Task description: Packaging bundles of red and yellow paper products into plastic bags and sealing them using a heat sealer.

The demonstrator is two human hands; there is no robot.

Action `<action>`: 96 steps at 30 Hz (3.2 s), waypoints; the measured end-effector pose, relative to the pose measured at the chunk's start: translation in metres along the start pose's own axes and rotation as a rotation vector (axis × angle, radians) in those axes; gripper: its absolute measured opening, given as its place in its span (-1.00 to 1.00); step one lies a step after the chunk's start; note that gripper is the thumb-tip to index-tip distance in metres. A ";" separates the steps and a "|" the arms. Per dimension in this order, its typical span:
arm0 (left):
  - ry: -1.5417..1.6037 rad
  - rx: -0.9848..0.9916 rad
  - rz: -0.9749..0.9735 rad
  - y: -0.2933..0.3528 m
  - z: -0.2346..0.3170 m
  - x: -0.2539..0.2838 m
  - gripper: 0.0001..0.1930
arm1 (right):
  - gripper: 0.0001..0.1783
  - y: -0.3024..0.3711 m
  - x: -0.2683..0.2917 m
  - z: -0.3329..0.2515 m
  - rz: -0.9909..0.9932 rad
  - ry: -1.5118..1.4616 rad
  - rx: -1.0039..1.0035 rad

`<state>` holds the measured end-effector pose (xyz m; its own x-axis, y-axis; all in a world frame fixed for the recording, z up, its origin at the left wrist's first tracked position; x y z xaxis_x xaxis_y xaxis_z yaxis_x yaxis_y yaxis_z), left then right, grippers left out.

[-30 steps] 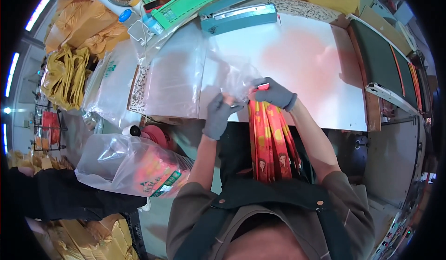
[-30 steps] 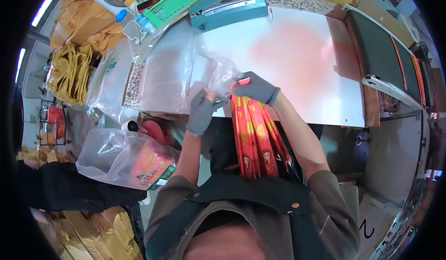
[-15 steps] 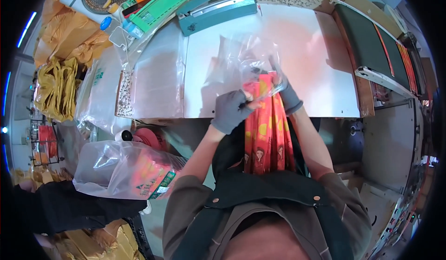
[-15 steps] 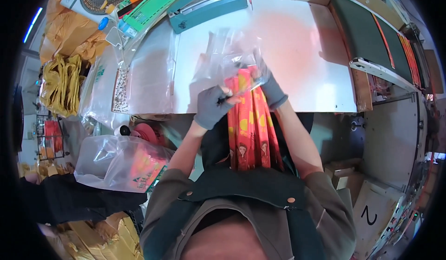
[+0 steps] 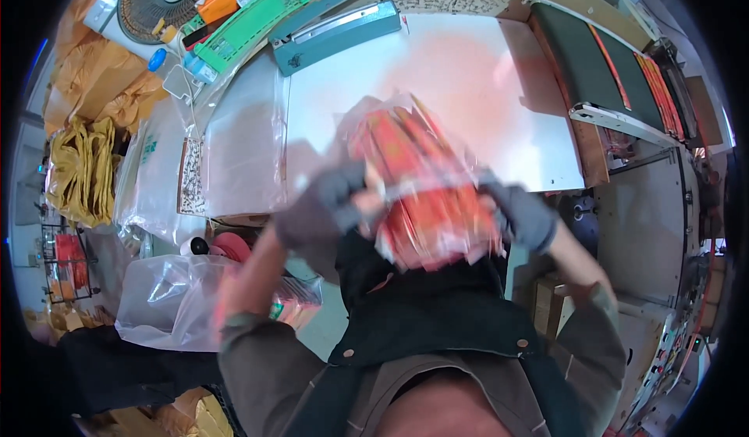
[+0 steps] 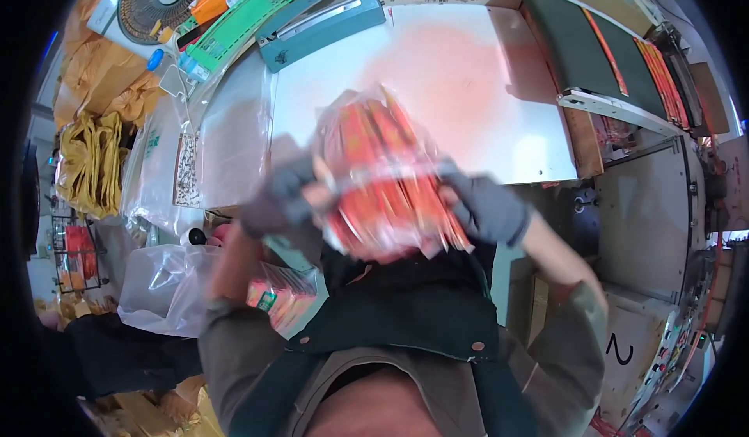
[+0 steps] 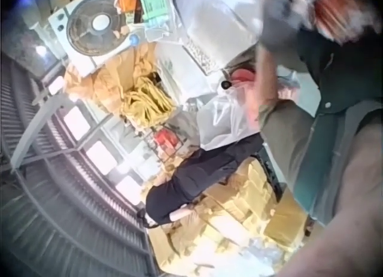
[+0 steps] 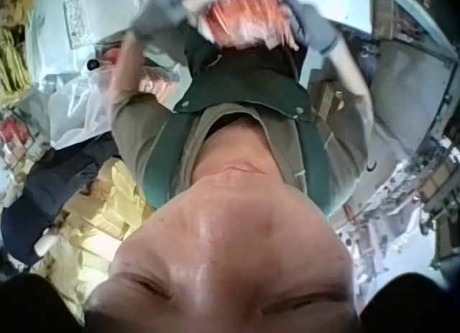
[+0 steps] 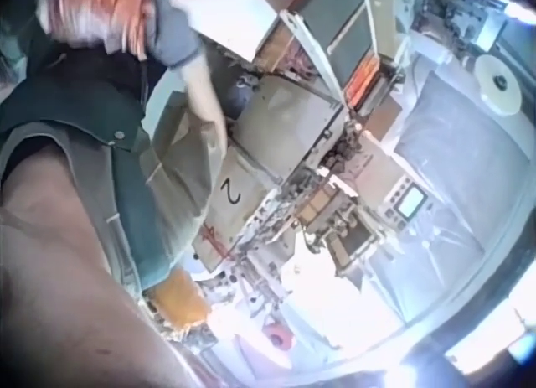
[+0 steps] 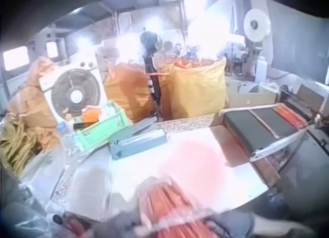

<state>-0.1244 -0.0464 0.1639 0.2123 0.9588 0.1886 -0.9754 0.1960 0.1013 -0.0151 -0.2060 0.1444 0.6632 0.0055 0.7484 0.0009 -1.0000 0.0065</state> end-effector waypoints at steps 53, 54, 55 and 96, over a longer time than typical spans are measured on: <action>0.492 -0.301 0.530 -0.104 -0.267 0.281 -0.53 | -0.75 -0.401 0.175 0.206 0.554 0.351 -0.314; 0.503 -0.308 0.486 -0.103 -0.261 0.274 -0.53 | -0.72 -0.404 0.173 0.199 0.514 0.342 -0.347; 0.725 -0.320 0.434 -0.099 -0.262 0.261 -0.53 | -0.69 -0.407 0.171 0.187 0.467 0.327 -0.364; -1.160 -0.049 0.660 -0.342 -0.150 0.077 -0.43 | -0.76 0.083 0.024 0.154 1.094 0.428 -0.561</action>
<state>0.2169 -0.0085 -0.0022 -0.3931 0.1523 0.9068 -0.9103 -0.2036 -0.3604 0.1163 -0.2899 0.0609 -0.1692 -0.7018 0.6920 -0.7652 -0.3490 -0.5410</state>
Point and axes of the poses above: each hand's wrist, its own y-axis away from the middle knuckle, its own x-axis out of the back of the hand, z = x × y, the point moved 10 cm from there along -y, towards the middle knuckle, and after that the axes turned 10 degrees about -z, right-handed, at the moved point
